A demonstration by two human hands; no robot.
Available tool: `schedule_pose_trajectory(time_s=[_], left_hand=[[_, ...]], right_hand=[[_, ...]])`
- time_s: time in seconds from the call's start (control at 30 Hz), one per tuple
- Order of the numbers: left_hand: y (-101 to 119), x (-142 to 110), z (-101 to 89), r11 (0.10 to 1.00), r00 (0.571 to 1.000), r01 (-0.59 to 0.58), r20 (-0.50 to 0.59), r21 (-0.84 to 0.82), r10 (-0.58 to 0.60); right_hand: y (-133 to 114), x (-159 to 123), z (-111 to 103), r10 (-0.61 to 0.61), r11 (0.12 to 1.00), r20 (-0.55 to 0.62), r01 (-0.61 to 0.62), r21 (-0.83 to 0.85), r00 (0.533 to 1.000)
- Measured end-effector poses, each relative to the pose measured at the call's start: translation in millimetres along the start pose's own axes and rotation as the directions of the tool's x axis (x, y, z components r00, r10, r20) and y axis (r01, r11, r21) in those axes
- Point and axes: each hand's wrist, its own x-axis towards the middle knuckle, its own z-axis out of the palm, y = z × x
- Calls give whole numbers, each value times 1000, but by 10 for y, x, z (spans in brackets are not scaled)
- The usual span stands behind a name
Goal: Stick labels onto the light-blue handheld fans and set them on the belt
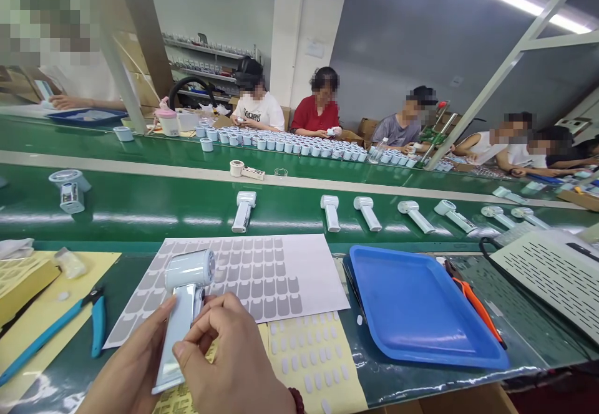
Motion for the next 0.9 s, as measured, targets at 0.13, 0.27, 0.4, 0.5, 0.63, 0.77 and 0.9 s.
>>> schedule_pose_trajectory(time_s=[0.13, 0.27, 0.4, 0.5, 0.63, 0.77, 0.9], left_hand=[[43, -54, 31, 1000, 999, 14, 44, 0, -14], [79, -120, 65, 999, 974, 22, 224, 44, -32], [214, 33, 67, 995, 944, -2, 330, 104, -33], [447, 367, 118, 979, 954, -47, 299, 197, -14], [847, 958, 259, 934, 976, -177, 180, 312, 125], [1172, 1517, 331, 887, 950, -312, 86, 341, 301], [1403, 1928, 278, 786, 893, -393, -6, 478, 450]], right_hand=[[34, 27, 35, -92, 992, -28, 89, -88, 995], [149, 75, 34, -128, 974, -136, 150, 168, 982], [313, 174, -187, -167, 974, -323, 207, 95, 932], [442, 220, -509, -152, 949, -387, 25, -314, 909], [701, 172, -876, -155, 840, -439, -116, -530, 885], [1126, 103, -983, -250, 603, -327, -118, -789, 911], [1447, 146, -974, -475, 425, -337, -123, -897, 813]])
